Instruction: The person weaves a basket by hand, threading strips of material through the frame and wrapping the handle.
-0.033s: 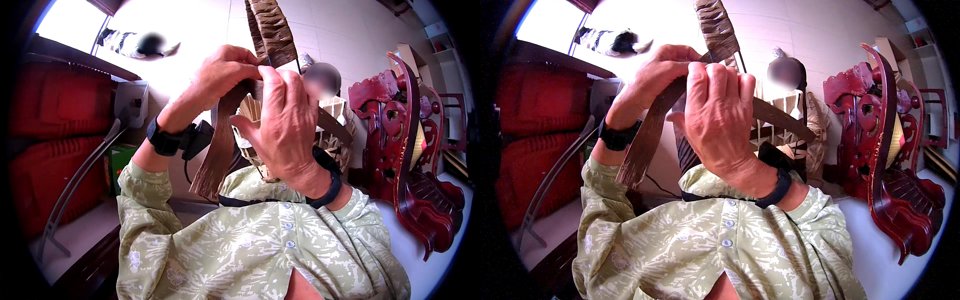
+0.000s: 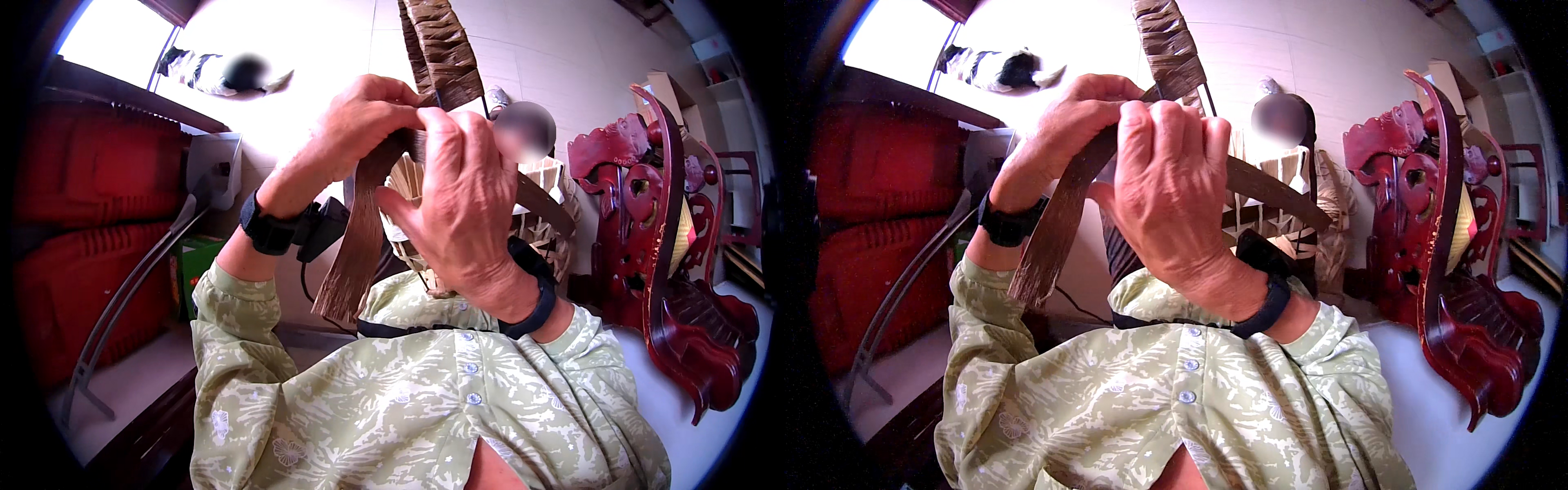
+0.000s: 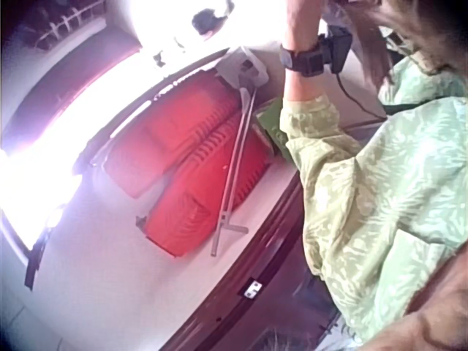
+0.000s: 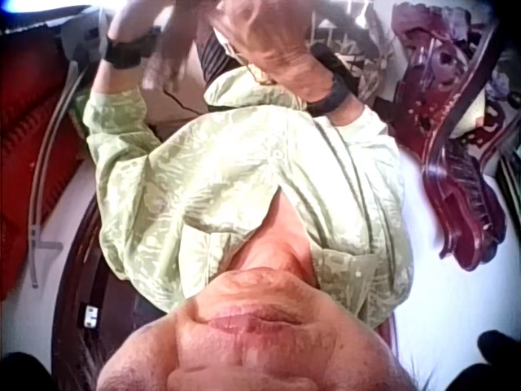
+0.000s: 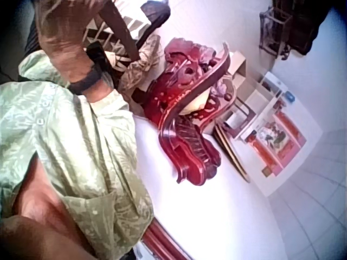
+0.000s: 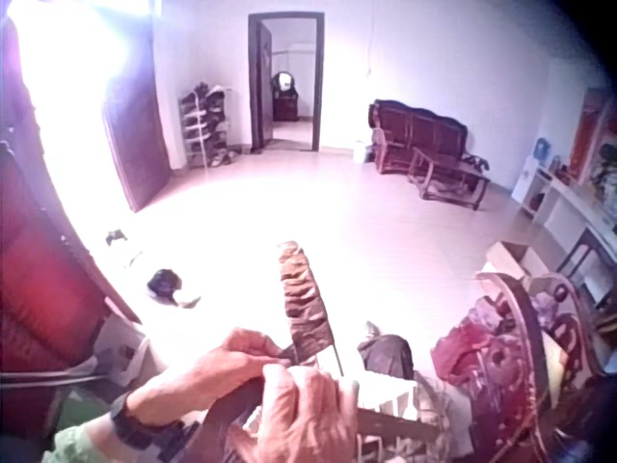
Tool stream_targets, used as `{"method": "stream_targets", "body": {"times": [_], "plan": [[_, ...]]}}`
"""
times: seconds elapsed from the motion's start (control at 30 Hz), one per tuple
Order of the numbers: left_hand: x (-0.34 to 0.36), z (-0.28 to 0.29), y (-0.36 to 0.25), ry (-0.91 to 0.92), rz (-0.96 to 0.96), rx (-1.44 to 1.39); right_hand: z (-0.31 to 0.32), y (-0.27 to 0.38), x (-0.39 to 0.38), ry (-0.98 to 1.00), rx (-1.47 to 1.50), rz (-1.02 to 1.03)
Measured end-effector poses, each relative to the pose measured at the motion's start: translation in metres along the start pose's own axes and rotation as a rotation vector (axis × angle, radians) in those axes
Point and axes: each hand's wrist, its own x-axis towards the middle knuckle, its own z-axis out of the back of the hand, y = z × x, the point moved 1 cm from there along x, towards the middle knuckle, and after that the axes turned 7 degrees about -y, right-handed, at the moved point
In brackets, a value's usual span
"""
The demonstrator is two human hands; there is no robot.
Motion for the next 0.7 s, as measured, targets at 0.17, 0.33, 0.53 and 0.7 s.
{"method": "stream_targets", "body": {"times": [0.17,0.33,0.53,0.7], "plan": [[0.019,0.007,0.026,0.185,-0.285,0.044,-0.005,0.002,-0.001,-0.089,0.100,0.054],[0.014,-0.003,0.016,0.113,0.083,-0.137,0.005,-0.006,0.009,-0.077,0.145,-0.081],[0.004,-0.001,0.019,0.064,-0.179,-0.089,0.002,0.004,0.005,-0.154,0.109,0.094],[0.019,0.011,0.029,0.182,-0.300,0.147,-0.002,-0.001,0.009,-0.230,0.167,0.098]]}}
